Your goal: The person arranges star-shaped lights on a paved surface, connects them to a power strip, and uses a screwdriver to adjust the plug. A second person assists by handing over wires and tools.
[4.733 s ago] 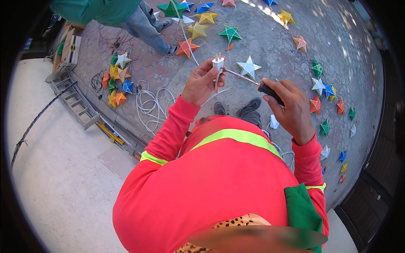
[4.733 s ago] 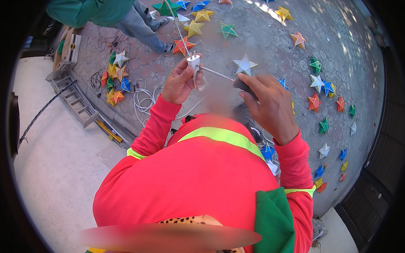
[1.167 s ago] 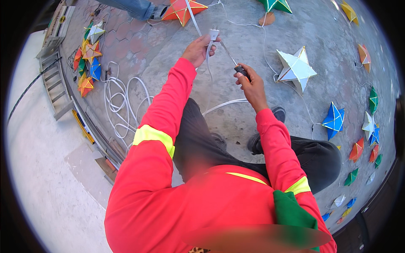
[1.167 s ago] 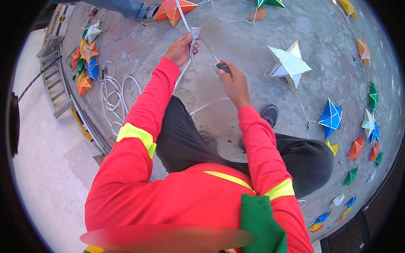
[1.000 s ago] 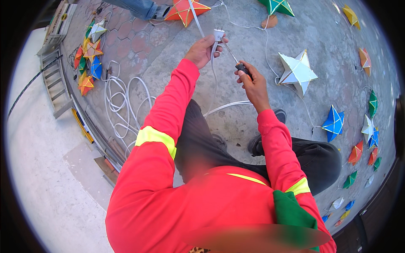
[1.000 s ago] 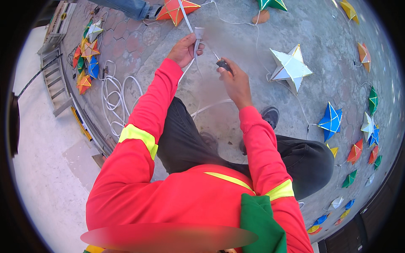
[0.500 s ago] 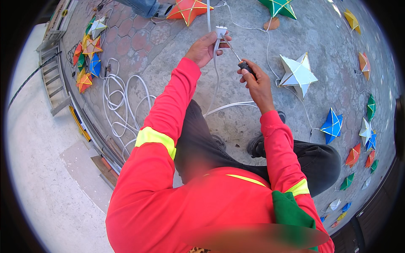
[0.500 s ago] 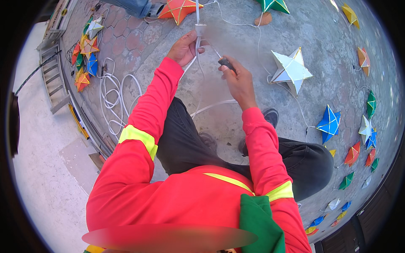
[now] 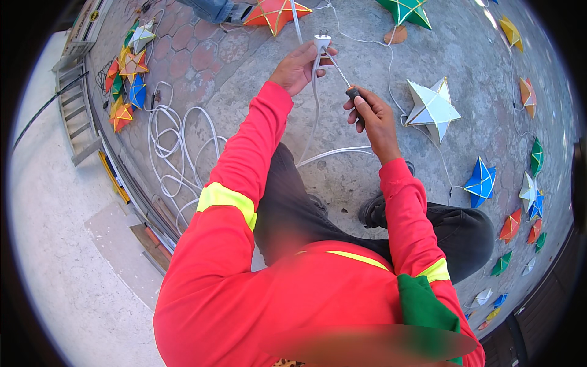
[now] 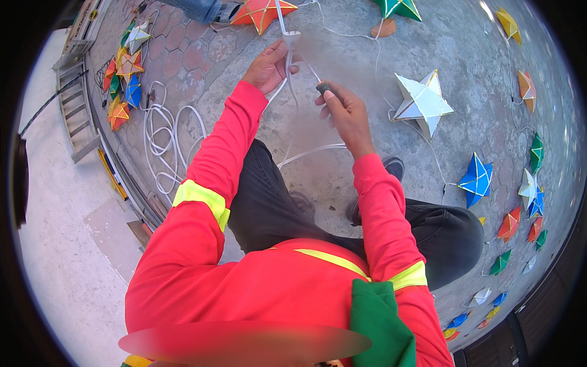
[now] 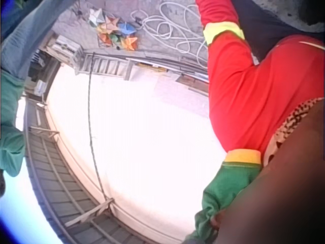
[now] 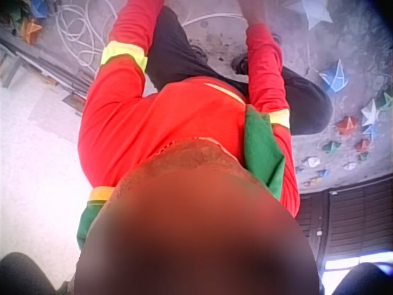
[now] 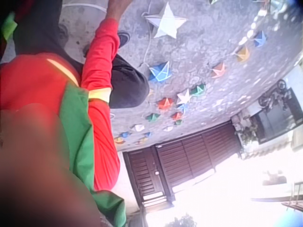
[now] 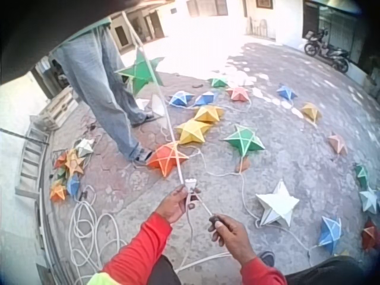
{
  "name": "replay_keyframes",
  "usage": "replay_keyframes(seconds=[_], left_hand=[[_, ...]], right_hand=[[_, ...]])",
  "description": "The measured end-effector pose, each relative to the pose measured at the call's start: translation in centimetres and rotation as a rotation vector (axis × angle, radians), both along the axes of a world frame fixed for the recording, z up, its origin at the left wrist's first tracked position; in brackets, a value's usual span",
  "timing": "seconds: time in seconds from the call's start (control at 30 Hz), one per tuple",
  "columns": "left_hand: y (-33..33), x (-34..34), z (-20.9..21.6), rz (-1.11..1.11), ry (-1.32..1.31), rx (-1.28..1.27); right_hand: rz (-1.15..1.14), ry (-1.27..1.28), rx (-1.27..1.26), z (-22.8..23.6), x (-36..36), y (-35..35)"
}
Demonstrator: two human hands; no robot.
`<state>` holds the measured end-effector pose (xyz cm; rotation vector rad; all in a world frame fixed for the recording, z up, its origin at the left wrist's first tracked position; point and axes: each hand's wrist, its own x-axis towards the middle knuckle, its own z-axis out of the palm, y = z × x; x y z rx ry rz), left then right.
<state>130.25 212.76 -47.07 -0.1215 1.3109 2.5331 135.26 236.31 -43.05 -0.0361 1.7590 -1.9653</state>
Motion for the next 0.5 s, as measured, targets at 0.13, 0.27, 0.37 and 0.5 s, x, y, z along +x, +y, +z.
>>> replay_keyframes(seconds=[0.13,0.27,0.37,0.5], left_hand=[[0.0,0.0,0.1,0.013,-0.008,0.011],[1.2,0.7,0.4,0.087,-0.065,0.003],[3.2,1.7,0.6,0.108,-0.101,-0.007],[4.5,2.0,1.2,0.164,-0.126,0.034]], right_hand=[[-0.006,-0.015,-0.044,-0.2,0.0,0.1],[-0.220,-0.105,-0.243,-0.5,-0.3,-0.5],[-0.185,0.033,-0.136,-0.6,-1.4,-1.4],[-0.264,0.105,-0.232,-0.2,-2.2,-4.1]])
